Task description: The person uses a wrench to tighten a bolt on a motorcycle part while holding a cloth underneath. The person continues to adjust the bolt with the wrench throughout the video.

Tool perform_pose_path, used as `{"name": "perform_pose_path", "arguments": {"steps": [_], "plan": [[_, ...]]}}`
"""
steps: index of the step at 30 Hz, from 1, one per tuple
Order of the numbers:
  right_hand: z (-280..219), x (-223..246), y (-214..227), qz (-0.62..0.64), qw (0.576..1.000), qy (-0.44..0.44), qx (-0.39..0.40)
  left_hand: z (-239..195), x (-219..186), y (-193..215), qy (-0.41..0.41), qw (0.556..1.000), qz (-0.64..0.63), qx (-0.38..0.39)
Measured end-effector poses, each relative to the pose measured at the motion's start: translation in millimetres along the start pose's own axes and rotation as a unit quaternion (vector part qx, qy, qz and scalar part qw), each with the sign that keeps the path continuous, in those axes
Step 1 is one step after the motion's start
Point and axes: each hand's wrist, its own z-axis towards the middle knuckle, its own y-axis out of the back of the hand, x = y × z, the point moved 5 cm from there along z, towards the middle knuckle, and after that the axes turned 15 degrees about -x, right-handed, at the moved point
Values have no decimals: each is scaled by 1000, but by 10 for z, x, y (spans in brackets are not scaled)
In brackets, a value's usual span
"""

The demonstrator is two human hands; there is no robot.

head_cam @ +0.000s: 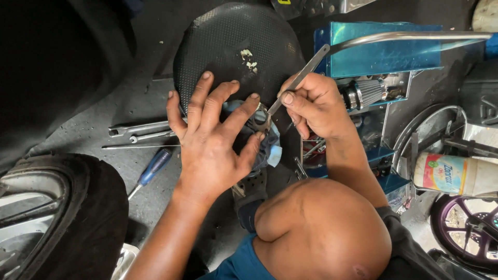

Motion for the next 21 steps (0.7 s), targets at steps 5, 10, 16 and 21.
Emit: {"name": "perform_pose_path", "arguments": {"steps": [5,10,16,21], "plan": [[14,21,-6,11,1000,3,10,-2,8,1,-1,1000,-1,-3],[41,46,0,-5,1000,-28,5,3,13,-10,-2,1000,-7,-10],[30,69,-31,-45,999,-2,11,9,18,2,-6,1000,-8,-18],[-11,17,-23,1,1000,1,-21,10,27,4,-11,1000,-4,-1]]}}
